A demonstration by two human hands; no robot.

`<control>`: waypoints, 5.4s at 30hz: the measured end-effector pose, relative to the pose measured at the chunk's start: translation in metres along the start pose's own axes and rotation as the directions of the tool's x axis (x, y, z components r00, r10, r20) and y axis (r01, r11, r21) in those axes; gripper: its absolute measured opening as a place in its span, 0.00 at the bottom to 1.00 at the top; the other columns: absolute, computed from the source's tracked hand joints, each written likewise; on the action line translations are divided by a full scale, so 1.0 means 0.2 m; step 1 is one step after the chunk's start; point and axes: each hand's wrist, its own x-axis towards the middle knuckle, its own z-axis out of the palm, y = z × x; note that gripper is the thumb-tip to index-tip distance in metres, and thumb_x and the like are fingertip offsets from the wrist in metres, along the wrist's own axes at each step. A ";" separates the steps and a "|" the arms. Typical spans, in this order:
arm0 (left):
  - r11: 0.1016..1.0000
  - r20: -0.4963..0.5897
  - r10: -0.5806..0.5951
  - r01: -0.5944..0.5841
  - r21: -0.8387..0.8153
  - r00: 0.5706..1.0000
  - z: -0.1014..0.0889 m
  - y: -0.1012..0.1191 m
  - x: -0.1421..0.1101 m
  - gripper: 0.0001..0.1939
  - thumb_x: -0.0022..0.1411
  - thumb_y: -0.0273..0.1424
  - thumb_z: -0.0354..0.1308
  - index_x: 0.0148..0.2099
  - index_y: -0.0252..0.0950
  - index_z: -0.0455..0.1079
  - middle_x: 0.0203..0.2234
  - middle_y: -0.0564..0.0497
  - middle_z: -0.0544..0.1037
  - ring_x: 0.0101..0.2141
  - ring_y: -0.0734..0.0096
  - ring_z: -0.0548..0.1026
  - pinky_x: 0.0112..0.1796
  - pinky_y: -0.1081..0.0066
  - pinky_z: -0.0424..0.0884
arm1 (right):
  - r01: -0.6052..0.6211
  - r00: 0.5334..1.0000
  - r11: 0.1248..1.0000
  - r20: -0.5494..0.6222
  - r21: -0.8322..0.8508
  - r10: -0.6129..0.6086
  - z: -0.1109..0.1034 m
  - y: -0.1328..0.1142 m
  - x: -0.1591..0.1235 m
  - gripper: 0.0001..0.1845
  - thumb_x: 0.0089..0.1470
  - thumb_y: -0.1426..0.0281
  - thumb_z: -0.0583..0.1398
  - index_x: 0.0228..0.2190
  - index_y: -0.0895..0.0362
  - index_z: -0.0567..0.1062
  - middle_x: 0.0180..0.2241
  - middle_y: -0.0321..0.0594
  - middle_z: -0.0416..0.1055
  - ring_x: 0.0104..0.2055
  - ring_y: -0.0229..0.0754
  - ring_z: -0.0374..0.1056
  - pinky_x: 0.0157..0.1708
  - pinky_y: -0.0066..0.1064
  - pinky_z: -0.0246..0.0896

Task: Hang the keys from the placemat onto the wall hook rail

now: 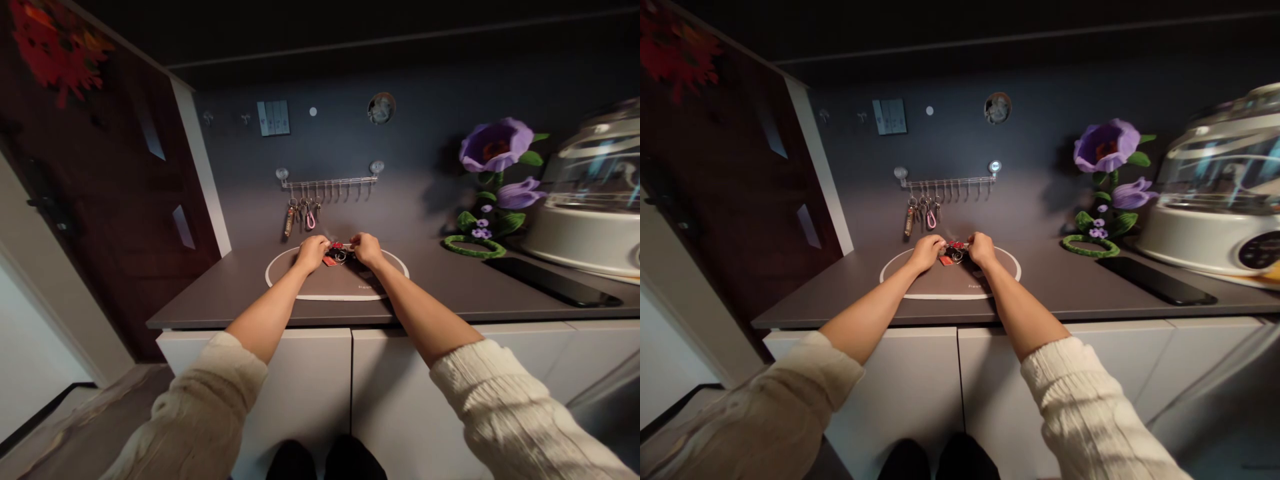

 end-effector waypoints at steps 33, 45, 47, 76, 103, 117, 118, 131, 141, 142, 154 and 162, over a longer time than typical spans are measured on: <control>0.911 0.176 -0.144 0.200 -0.360 0.974 -0.21 -0.18 -0.11 0.08 0.53 0.29 0.50 0.26 0.32 0.67 0.19 0.54 0.70 0.22 0.78 0.65 0.28 0.75 0.59 | 0.137 0.961 0.982 0.259 -0.129 -0.100 0.12 -0.09 0.08 0.06 0.41 0.69 0.61 0.25 0.58 0.77 0.24 0.38 0.72 0.29 0.36 0.67 0.27 0.22 0.53; 0.742 0.134 -0.337 0.351 -0.572 0.932 -0.21 -0.14 -0.09 0.07 0.51 0.31 0.55 0.29 0.30 0.70 0.20 0.53 0.73 0.21 0.79 0.63 0.30 0.74 0.60 | -0.031 0.964 0.911 0.253 0.412 -0.082 0.05 -0.09 0.02 0.07 0.42 0.70 0.59 0.21 0.62 0.73 0.19 0.35 0.69 0.23 0.32 0.62 0.28 0.22 0.56; 0.700 0.145 -0.359 0.369 -0.612 0.922 -0.21 -0.14 -0.09 0.07 0.51 0.30 0.56 0.30 0.30 0.70 0.20 0.53 0.73 0.20 0.80 0.63 0.29 0.75 0.60 | -0.051 0.963 0.884 0.258 0.466 -0.080 0.05 -0.09 0.03 0.06 0.43 0.71 0.59 0.21 0.62 0.72 0.19 0.35 0.69 0.22 0.31 0.61 0.27 0.22 0.56; 0.093 0.241 -0.504 0.329 -0.940 0.829 -0.23 -0.10 -0.04 0.06 0.55 0.21 0.53 0.35 0.32 0.68 0.25 0.52 0.74 0.19 0.87 0.65 0.23 0.81 0.61 | -0.241 0.952 0.294 0.285 0.925 -0.116 0.01 -0.12 0.04 0.04 0.48 0.72 0.59 0.24 0.60 0.69 0.24 0.38 0.72 0.20 0.29 0.61 0.21 0.21 0.60; -0.092 0.323 -0.510 0.323 -0.942 0.797 -0.09 -0.06 0.08 0.13 0.52 0.17 0.54 0.40 0.35 0.69 0.39 0.48 0.76 0.22 0.87 0.67 0.23 0.82 0.60 | -0.092 0.994 0.240 0.104 0.966 -0.035 0.03 -0.10 0.07 0.14 0.41 0.77 0.63 0.30 0.57 0.64 0.22 0.32 0.69 0.21 0.31 0.66 0.25 0.25 0.65; -0.003 0.190 -0.563 0.228 -0.974 0.805 -0.09 -0.06 0.06 0.12 0.51 0.15 0.54 0.36 0.30 0.72 0.28 0.47 0.77 0.22 0.84 0.69 0.22 0.81 0.58 | 0.104 0.993 0.494 -0.063 0.863 -0.098 0.06 -0.12 0.11 0.15 0.41 0.69 0.62 0.35 0.59 0.71 0.33 0.40 0.72 0.28 0.33 0.66 0.31 0.29 0.67; -0.005 0.184 -0.563 0.219 -0.976 0.806 -0.09 -0.06 0.06 0.11 0.51 0.15 0.54 0.36 0.30 0.72 0.27 0.47 0.76 0.23 0.83 0.70 0.23 0.81 0.59 | 0.118 0.992 0.518 -0.079 0.847 -0.097 0.06 -0.12 0.13 0.15 0.41 0.68 0.62 0.35 0.59 0.72 0.35 0.41 0.72 0.29 0.34 0.66 0.31 0.29 0.67; -0.165 0.245 -0.570 0.183 -0.969 0.784 -0.12 -0.04 0.07 0.10 0.54 0.14 0.48 0.33 0.31 0.65 0.23 0.49 0.73 0.26 0.76 0.74 0.32 0.76 0.70 | 0.336 0.912 0.859 -0.361 0.386 -0.195 0.08 -0.10 0.43 0.15 0.46 0.69 0.58 0.38 0.59 0.73 0.39 0.45 0.72 0.34 0.39 0.68 0.36 0.36 0.66; -0.194 0.290 -0.605 0.217 -0.957 0.742 -0.12 -0.01 0.06 0.10 0.54 0.14 0.46 0.32 0.30 0.64 0.21 0.47 0.72 0.25 0.76 0.74 0.30 0.77 0.71 | 0.411 0.808 0.902 -0.511 0.132 -0.294 0.04 -0.27 0.50 0.12 0.47 0.70 0.57 0.35 0.60 0.73 0.35 0.45 0.71 0.37 0.41 0.65 0.42 0.34 0.59; -0.196 0.293 -0.610 0.218 -0.956 0.736 -0.12 -0.01 0.07 0.10 0.54 0.14 0.46 0.32 0.30 0.64 0.21 0.47 0.72 0.24 0.76 0.74 0.30 0.77 0.71 | 0.415 0.804 0.902 -0.511 0.118 -0.303 0.04 -0.28 0.50 0.11 0.47 0.70 0.57 0.35 0.60 0.73 0.34 0.45 0.70 0.37 0.41 0.64 0.42 0.34 0.59; -0.214 0.279 -0.655 0.181 -0.960 0.702 -0.12 -0.04 0.07 0.11 0.52 0.13 0.47 0.32 0.31 0.65 0.23 0.48 0.71 0.29 0.75 0.75 0.34 0.75 0.71 | 0.378 0.818 0.912 -0.519 0.159 -0.248 0.08 -0.34 0.54 0.11 0.47 0.70 0.57 0.34 0.59 0.73 0.38 0.45 0.61 0.38 0.42 0.62 0.45 0.35 0.57; -0.227 0.281 -0.640 0.173 -0.958 0.715 -0.11 -0.05 0.08 0.10 0.52 0.13 0.47 0.33 0.31 0.64 0.24 0.48 0.71 0.28 0.76 0.74 0.34 0.76 0.72 | 0.351 0.842 0.921 -0.487 0.168 -0.232 0.10 -0.34 0.55 0.09 0.46 0.71 0.56 0.33 0.59 0.72 0.40 0.46 0.60 0.39 0.41 0.61 0.46 0.36 0.57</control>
